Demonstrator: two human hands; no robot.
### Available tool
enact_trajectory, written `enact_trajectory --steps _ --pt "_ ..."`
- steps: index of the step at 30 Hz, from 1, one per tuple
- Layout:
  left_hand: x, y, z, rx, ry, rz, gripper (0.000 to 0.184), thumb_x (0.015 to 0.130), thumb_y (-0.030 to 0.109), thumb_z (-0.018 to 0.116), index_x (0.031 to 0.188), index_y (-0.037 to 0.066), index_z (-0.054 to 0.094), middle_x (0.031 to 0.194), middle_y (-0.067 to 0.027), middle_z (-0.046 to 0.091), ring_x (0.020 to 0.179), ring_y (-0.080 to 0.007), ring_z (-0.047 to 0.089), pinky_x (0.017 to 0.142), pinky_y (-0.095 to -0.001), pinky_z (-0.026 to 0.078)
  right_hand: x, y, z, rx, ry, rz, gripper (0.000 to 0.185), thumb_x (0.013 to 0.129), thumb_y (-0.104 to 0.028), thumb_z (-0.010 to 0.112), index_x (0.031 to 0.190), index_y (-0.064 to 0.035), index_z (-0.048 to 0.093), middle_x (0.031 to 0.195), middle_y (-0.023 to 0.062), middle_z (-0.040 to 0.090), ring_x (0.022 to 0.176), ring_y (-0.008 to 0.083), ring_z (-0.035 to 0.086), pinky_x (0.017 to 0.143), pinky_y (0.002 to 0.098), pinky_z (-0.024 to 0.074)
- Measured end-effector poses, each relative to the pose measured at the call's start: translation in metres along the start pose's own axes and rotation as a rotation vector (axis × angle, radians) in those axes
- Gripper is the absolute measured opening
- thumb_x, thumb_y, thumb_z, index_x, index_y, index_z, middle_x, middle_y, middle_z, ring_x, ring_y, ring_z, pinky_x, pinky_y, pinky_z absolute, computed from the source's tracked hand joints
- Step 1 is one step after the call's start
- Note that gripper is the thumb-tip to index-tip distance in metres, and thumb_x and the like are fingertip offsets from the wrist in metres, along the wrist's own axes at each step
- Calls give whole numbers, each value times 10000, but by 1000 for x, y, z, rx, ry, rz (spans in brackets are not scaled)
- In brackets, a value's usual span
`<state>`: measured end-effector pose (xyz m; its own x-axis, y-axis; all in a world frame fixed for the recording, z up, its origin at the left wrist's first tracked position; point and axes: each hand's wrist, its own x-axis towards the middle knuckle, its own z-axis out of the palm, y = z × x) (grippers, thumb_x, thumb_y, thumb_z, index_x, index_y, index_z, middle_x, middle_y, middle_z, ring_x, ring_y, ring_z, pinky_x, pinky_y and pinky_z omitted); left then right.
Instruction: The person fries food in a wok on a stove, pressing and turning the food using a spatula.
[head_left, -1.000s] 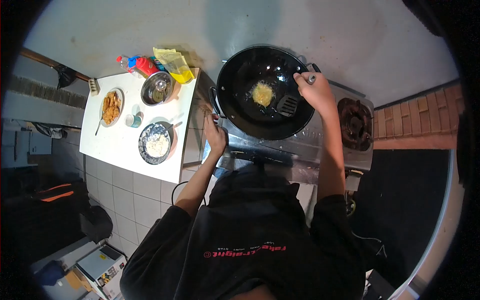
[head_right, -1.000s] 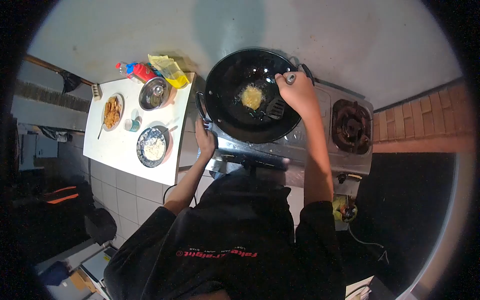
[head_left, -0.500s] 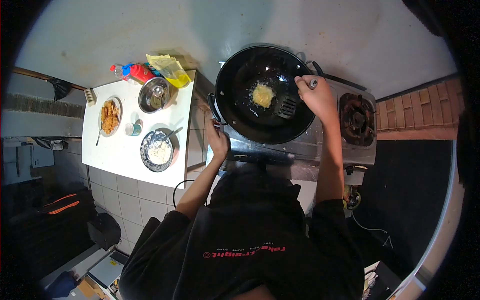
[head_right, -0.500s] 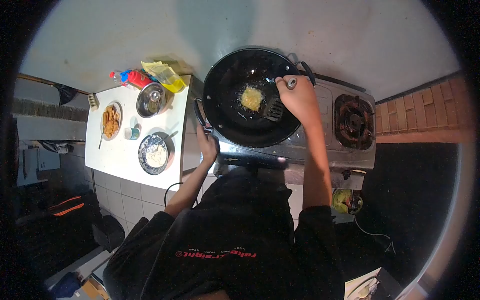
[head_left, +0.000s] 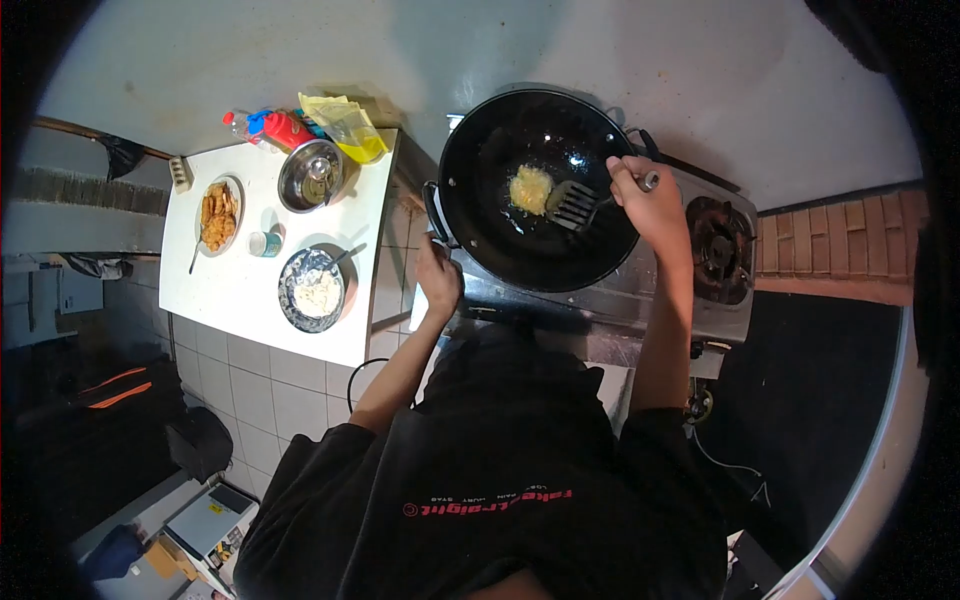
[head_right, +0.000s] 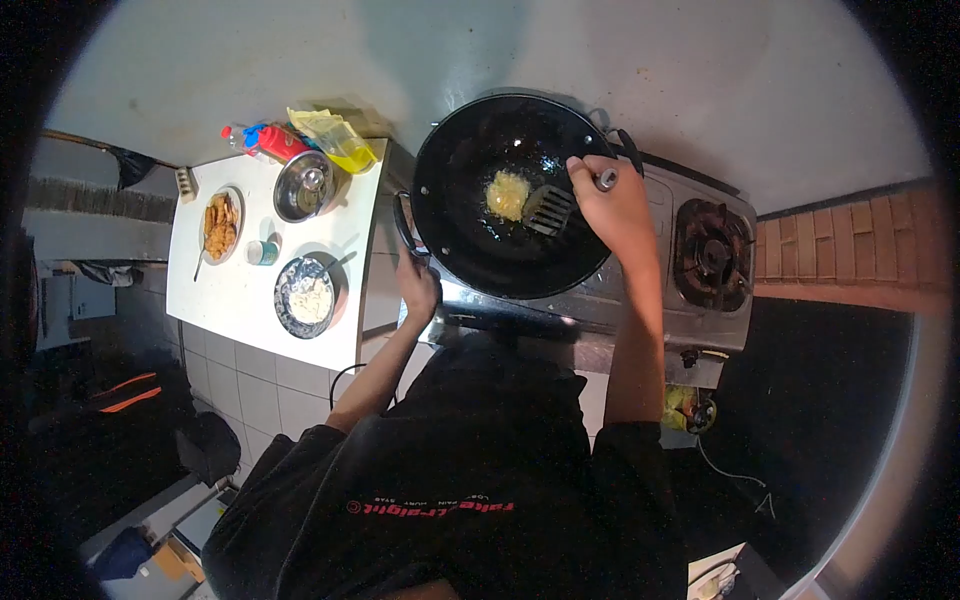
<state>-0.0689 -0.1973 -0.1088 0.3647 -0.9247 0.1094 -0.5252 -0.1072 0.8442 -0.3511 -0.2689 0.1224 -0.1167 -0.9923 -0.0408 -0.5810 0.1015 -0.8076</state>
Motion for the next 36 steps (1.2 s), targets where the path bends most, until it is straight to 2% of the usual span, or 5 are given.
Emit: enact_trajectory --steps 13,22,27,34,36 --pt "0 4 -1 -2 0 -20 363 809 -63 497 1152 37 559 774 -209 596 765 -426 595 713 -519 435 1 -1 -3 132 -25 -38 404 942 -243 614 682 31 474 579 169 361 535 238 333 549 409 324" --pt "-2 -1 1 36 -4 -45 365 812 -48 494 1163 33 552 798 -217 594 790 -425 592 734 -523 431 5 4 -1 -55 -65 -70 409 961 -230 597 670 27 470 555 69 348 561 141 321 538 380 307" --pt "0 -5 3 28 1 -19 326 825 -39 508 1142 23 550 805 -221 597 790 -431 590 728 -523 429 0 -5 -9 151 -30 -83 398 942 -239 614 693 42 480 589 163 358 540 182 323 542 399 314" --pt "0 -3 4 11 19 -2 274 836 -35 510 1102 14 550 792 -233 598 781 -442 590 712 -517 437 5 10 -1 -2 -49 -79 401 945 -220 613 680 40 462 582 135 334 558 157 295 533 393 299" --pt "-1 -5 3 26 -2 -21 277 837 -32 508 1108 12 550 789 -236 597 776 -445 591 708 -520 437 5 7 -3 42 -27 -82 400 941 -226 614 686 46 470 592 166 361 557 224 304 548 415 320"
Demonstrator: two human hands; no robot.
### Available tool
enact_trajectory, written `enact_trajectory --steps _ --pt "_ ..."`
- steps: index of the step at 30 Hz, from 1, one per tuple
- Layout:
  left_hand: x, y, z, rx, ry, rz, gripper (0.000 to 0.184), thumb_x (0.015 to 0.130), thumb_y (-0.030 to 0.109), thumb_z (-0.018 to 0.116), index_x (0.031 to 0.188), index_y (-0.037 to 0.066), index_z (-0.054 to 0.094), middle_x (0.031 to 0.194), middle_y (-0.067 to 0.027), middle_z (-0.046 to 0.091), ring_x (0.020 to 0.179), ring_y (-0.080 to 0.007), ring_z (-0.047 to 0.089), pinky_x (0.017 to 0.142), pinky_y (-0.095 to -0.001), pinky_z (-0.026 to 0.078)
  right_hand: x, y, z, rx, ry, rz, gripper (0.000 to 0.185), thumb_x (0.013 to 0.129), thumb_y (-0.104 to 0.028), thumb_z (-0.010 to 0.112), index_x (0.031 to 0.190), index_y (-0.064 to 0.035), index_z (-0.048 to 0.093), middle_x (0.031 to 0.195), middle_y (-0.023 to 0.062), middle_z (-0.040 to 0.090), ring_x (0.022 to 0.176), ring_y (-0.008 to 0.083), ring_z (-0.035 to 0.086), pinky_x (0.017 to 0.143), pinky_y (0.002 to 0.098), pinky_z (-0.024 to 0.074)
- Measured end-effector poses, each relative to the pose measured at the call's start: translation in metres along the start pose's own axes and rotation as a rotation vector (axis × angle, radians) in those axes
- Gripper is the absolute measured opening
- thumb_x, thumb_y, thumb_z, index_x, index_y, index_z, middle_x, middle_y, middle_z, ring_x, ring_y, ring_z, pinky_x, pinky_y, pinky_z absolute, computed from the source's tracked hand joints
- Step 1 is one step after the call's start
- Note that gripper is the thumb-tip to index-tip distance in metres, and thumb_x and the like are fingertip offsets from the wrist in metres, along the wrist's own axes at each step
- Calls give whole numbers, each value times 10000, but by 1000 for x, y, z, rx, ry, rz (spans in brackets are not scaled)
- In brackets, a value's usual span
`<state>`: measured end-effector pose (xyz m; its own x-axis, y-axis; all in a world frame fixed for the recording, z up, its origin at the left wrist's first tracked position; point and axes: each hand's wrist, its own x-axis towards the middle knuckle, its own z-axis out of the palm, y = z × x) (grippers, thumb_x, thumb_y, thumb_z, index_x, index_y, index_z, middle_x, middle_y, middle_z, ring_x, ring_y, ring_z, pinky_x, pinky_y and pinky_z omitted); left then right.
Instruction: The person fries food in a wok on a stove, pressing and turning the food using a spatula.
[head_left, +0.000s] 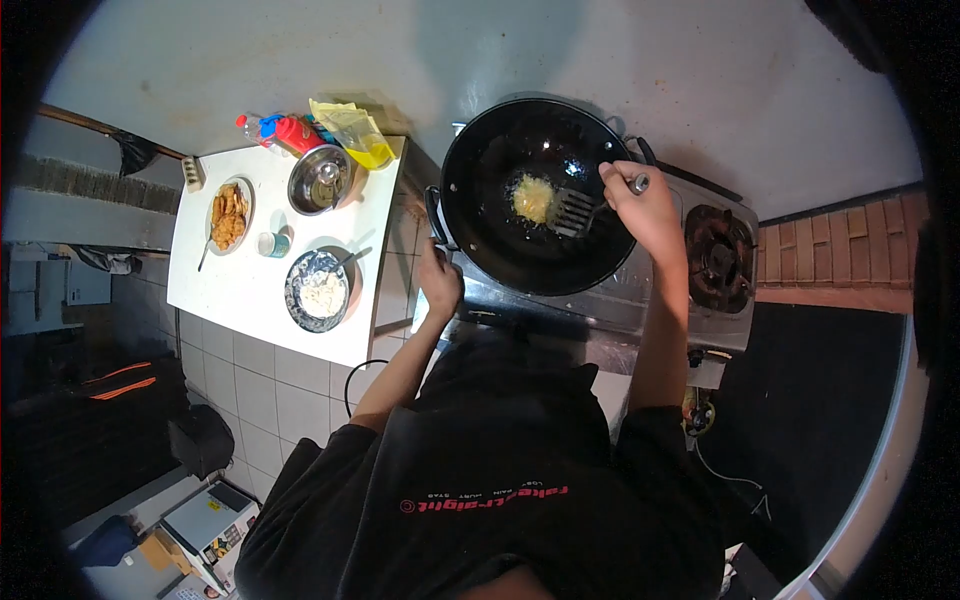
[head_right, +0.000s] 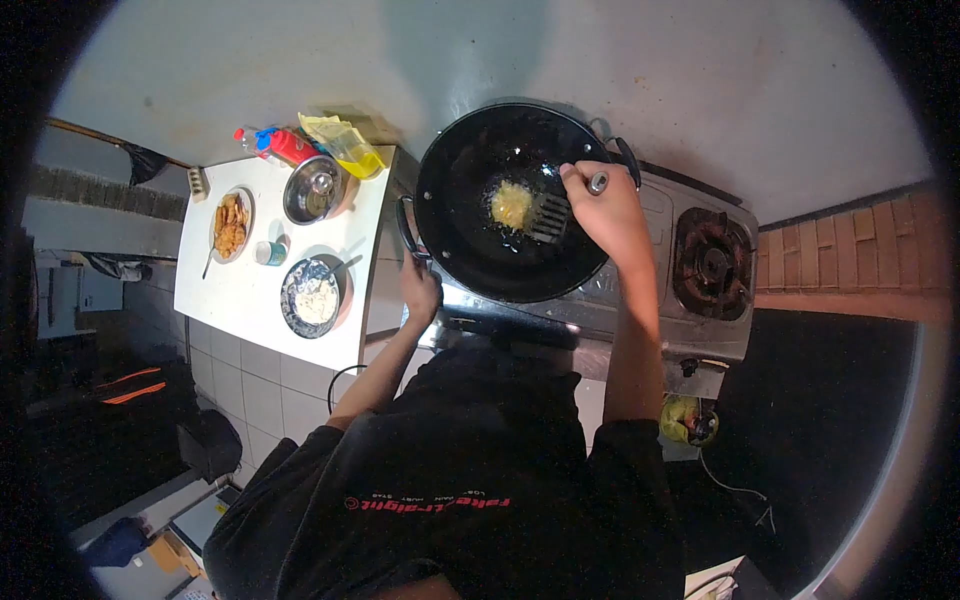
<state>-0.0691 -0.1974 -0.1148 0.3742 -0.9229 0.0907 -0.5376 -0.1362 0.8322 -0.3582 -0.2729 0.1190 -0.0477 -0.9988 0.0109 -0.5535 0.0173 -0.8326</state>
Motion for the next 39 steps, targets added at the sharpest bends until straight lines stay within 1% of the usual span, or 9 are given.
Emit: enact_trajectory --steps 10,12,16,19,23,30,34,36,39 --pt "1 -12 7 -41 32 58 272 875 -8 498 1142 20 548 800 -258 607 774 -470 600 701 -542 434 -5 -2 0 -28 11 28 397 944 -238 612 693 39 479 593 165 363 565 218 314 564 405 343" --pt "1 -12 6 -44 15 44 263 881 -3 500 1138 24 548 795 -259 604 769 -469 599 697 -543 432 -3 -2 -1 32 39 10 387 941 -245 615 703 42 507 609 200 398 574 290 320 576 422 360" --pt "0 -7 5 -17 33 55 240 891 7 500 1124 33 549 790 -261 600 760 -465 600 687 -545 426 -4 -6 -2 -26 44 37 382 938 -245 619 708 42 516 609 199 397 575 290 328 579 426 366" --pt "-1 -3 4 -35 35 31 254 871 -6 495 1116 30 549 771 -252 588 744 -454 593 679 -540 423 -7 -1 3 -55 31 36 388 939 -242 623 698 35 495 596 171 379 567 221 332 567 416 362" --pt "0 -7 3 -9 11 53 303 823 -29 488 1115 23 552 737 -225 569 719 -430 575 667 -521 421 -3 8 2 -5 -10 33 396 945 -244 619 703 41 491 592 170 377 566 226 314 565 418 355" --pt "0 4 1 -58 44 32 306 819 -39 490 1107 32 564 735 -221 568 717 -422 576 675 -512 425 -3 -2 6 -26 25 33 400 953 -235 599 696 48 481 597 192 373 543 247 316 554 430 318" --pt "-1 4 1 -7 32 -7 292 818 -48 487 1082 43 571 737 -216 573 722 -418 580 686 -506 429 -4 -1 3 -23 57 -22 379 944 -227 599 702 49 507 611 219 424 546 267 366 580 424 359" --pt "1 0 1 -1 44 57 278 817 -49 485 1066 43 567 731 -217 571 725 -419 584 687 -508 429 -7 -6 2 -45 69 -31 373 940 -225 601 704 50 512 614 224 437 548 268 384 590 419 374" --pt "1 2 -1 -50 30 57 271 818 -40 484 1060 49 566 731 -220 569 730 -422 588 683 -514 428 -8 -8 1 -175 55 11 370 940 -228 602 704 45 524 612 215 454 553 268 421 600 395 391"
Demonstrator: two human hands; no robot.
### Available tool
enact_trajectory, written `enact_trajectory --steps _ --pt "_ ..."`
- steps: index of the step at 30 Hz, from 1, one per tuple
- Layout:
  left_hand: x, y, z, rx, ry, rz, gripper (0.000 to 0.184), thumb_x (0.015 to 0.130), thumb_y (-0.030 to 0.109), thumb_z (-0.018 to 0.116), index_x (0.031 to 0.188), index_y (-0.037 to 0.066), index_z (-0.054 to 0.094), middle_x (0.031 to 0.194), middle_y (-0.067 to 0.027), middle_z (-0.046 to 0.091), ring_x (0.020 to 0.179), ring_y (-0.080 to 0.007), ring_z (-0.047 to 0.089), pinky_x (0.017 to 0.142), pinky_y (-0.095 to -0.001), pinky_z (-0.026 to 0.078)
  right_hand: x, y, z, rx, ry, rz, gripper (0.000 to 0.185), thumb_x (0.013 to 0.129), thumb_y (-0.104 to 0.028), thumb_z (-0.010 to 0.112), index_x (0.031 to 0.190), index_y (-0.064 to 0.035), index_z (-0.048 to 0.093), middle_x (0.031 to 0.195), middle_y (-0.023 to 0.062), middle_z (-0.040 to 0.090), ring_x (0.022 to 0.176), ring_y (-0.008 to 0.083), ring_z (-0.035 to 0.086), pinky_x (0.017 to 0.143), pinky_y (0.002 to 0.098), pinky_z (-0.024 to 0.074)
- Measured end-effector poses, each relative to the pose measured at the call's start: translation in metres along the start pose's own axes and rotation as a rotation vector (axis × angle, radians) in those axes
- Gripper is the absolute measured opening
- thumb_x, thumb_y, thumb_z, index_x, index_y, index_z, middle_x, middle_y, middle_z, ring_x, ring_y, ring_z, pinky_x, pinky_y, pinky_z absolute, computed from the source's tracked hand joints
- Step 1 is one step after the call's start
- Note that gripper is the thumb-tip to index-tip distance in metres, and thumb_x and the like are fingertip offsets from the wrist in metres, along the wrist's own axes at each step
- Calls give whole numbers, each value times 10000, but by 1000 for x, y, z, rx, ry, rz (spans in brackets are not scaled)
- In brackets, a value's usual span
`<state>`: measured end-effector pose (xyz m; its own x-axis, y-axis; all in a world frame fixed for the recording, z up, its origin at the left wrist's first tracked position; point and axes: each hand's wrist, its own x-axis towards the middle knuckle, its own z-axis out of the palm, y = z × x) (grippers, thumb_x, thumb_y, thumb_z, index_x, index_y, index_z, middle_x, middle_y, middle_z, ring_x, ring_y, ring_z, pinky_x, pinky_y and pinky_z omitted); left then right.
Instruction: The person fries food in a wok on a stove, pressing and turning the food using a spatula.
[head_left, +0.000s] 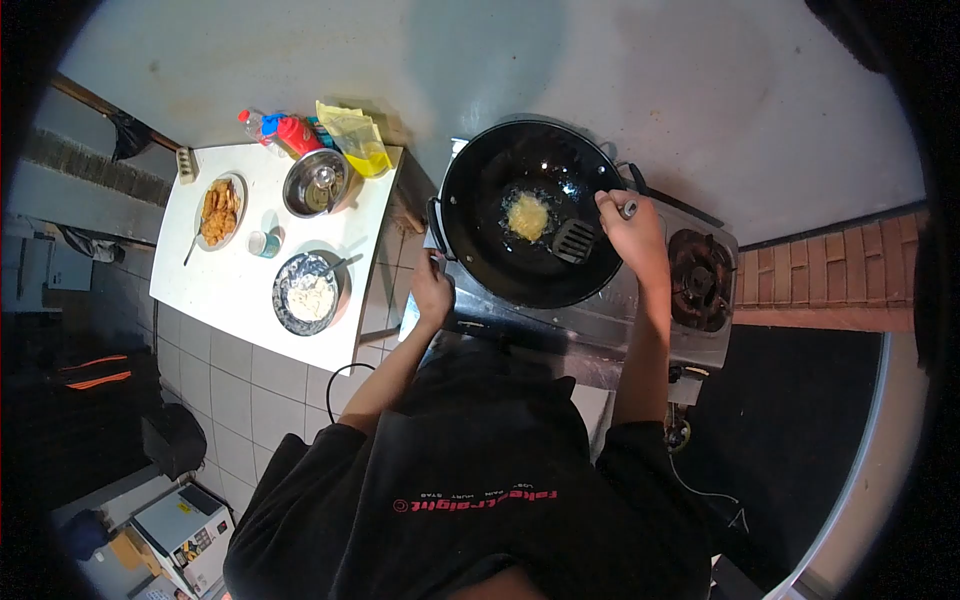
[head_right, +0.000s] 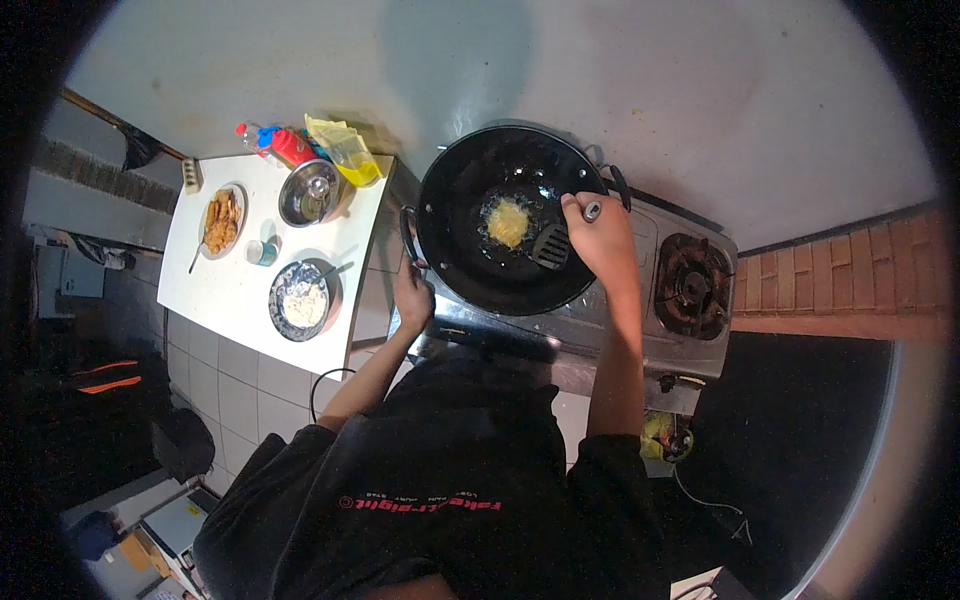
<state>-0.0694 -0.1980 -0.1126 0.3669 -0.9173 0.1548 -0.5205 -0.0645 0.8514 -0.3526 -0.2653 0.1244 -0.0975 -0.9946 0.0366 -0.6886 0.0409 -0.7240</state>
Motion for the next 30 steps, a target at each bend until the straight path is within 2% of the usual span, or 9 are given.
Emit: enact_trajectory --steps 3,5,6,11,18,20,25,27,30 --pt "-1 9 -3 17 17 -20 258 817 -31 484 1044 54 573 736 -220 572 730 -423 590 678 -517 427 2 -2 3 88 -56 -17 353 942 -223 600 710 37 547 607 202 455 537 238 429 580 385 385" --pt "0 7 -1 44 44 7 244 816 -27 486 1028 52 577 735 -217 573 726 -420 590 677 -518 426 -2 -14 1 274 -30 157 349 945 -225 600 708 30 573 580 162 474 526 188 423 556 369 375" --pt "1 9 -2 73 60 45 231 814 -24 488 1012 51 580 735 -214 574 723 -418 590 675 -519 425 0 -12 2 271 -41 155 349 945 -225 600 708 30 573 580 162 474 526 188 423 556 369 375" --pt "1 15 -5 86 36 -3 214 808 -26 485 986 43 582 735 -218 571 727 -421 587 679 -527 417 12 20 12 73 -55 4 392 961 -238 597 660 11 559 549 14 490 536 114 429 535 333 355" --pt "0 14 -4 84 47 -22 230 786 -30 487 982 44 582 717 -206 556 722 -411 579 672 -518 412 4 -6 3 258 -42 69 364 954 -231 593 704 31 561 562 146 457 524 177 412 543 382 354" --pt "0 13 -3 63 52 -20 234 783 -31 489 984 45 581 711 -203 552 713 -408 578 667 -515 413 8 10 6 115 -24 -27 427 996 -263 571 642 -32 509 574 -30 476 544 82 405 527 297 323" --pt "-1 12 -4 36 10 -53 255 770 -30 489 996 47 579 685 -196 544 683 -402 573 645 -503 413 4 2 8 18 -48 -52 424 994 -268 569 649 -29 516 571 -26 477 554 81 406 537 298 329" --pt "-1 13 -4 40 16 -41 255 768 -30 488 993 46 579 686 -196 545 686 -401 575 644 -502 413 -1 -7 5 273 -22 60 362 938 -234 605 704 32 529 597 202 432 523 259 416 554 410 350" --pt "0 14 -6 50 9 -36 254 765 -32 486 988 46 580 693 -195 548 691 -399 578 647 -500 414 1 -3 1 223 -9 12 378 944 -242 595 689 29 530 577 169 472 525 242 429 557 397 358"
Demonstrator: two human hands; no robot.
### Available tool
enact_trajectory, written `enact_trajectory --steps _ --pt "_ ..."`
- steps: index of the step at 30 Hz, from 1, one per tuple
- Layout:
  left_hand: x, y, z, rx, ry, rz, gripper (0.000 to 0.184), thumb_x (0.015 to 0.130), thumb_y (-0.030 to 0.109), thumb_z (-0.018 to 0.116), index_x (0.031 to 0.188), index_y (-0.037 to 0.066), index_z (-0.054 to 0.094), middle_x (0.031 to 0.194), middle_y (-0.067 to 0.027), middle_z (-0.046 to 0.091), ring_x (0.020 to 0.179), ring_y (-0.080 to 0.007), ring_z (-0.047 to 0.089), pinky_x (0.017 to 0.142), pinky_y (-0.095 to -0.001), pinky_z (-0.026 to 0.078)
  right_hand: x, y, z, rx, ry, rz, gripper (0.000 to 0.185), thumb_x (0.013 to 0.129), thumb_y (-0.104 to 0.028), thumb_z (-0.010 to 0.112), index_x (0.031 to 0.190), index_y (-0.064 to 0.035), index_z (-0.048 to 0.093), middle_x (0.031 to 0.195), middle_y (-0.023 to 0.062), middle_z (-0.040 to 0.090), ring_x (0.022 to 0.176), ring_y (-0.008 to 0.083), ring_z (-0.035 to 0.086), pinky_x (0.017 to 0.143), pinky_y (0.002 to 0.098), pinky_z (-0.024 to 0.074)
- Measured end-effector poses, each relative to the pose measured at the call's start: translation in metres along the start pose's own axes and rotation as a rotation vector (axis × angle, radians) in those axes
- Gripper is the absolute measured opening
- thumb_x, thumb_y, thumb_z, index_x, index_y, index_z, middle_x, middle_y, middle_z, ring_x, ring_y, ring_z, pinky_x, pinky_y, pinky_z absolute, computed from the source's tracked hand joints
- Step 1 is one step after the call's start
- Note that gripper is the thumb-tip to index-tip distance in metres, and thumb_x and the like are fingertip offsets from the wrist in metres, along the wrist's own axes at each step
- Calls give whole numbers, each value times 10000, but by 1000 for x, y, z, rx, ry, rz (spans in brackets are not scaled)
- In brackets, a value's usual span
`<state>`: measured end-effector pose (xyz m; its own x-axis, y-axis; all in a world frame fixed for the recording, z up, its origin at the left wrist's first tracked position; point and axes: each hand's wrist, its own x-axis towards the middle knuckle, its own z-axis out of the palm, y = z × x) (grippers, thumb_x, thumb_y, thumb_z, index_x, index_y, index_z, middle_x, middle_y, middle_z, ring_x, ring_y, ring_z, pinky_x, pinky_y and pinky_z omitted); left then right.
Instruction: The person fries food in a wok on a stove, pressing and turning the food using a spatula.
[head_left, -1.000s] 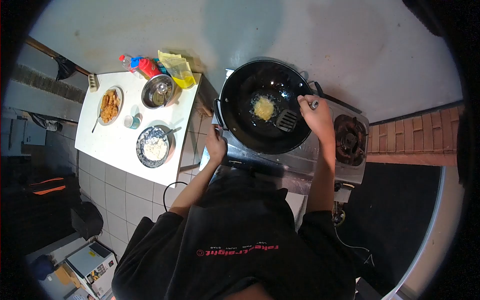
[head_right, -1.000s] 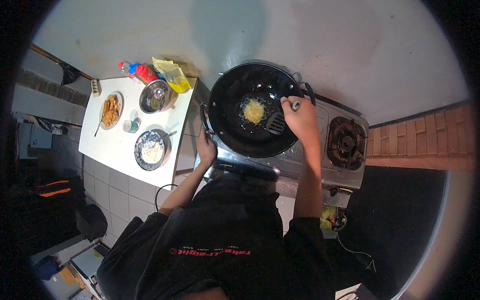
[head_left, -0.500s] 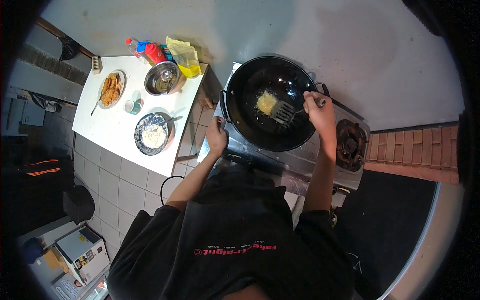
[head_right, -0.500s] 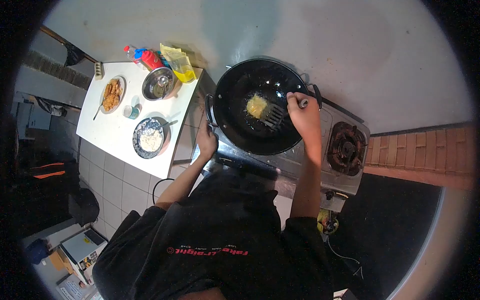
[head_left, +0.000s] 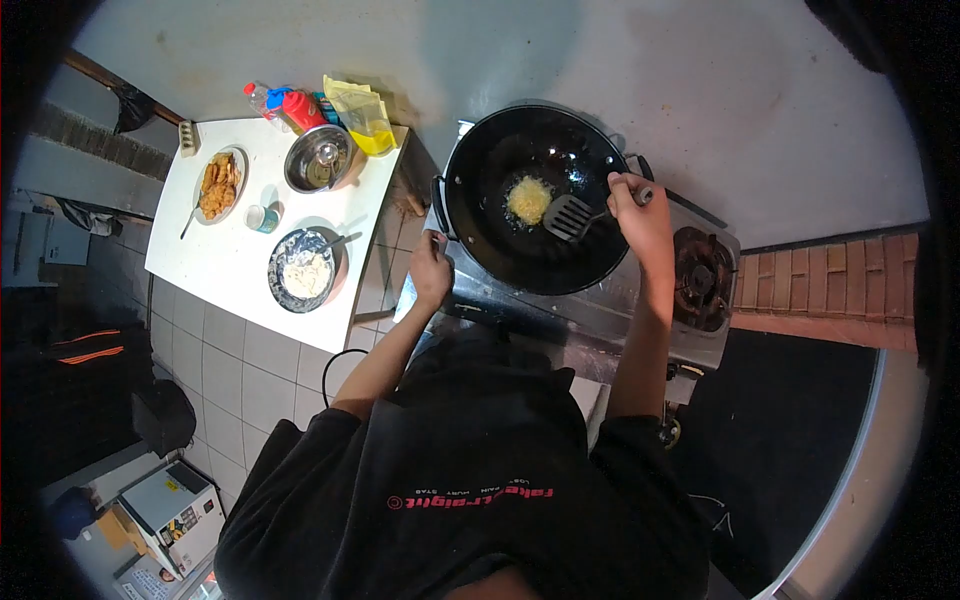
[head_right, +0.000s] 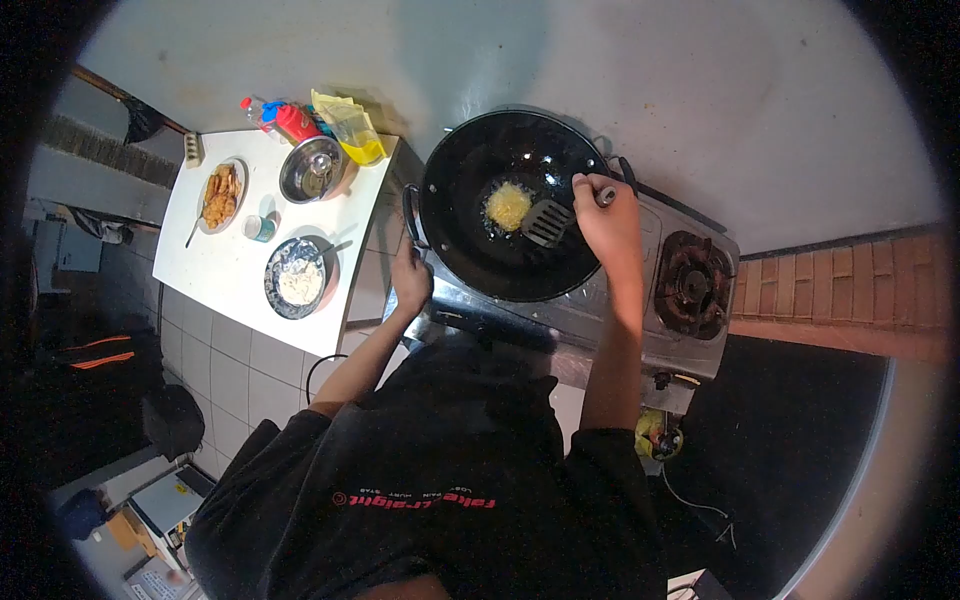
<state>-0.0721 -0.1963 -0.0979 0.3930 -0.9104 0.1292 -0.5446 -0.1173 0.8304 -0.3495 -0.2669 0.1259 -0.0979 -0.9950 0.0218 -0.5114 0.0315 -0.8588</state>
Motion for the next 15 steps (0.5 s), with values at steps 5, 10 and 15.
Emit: enact_trajectory --steps 5,10,15 --pt "1 -2 2 -31 5 11 252 765 -35 481 981 47 581 720 -195 558 706 -399 582 661 -500 419 8 12 7 -182 -19 6 380 959 -243 580 699 34 568 565 101 518 534 185 448 561 376 373" --pt "1 -5 4 -22 15 12 237 764 -35 483 964 45 583 740 -195 558 739 -400 581 684 -504 421 3 -7 5 4 1 30 348 944 -236 584 730 38 576 599 176 504 538 248 473 574 386 388" --pt "0 1 1 -14 1 -28 226 770 -31 487 959 45 585 742 -198 561 745 -403 583 692 -507 422 7 3 10 -218 0 14 367 943 -249 584 720 42 579 595 167 536 561 246 538 590 381 411"
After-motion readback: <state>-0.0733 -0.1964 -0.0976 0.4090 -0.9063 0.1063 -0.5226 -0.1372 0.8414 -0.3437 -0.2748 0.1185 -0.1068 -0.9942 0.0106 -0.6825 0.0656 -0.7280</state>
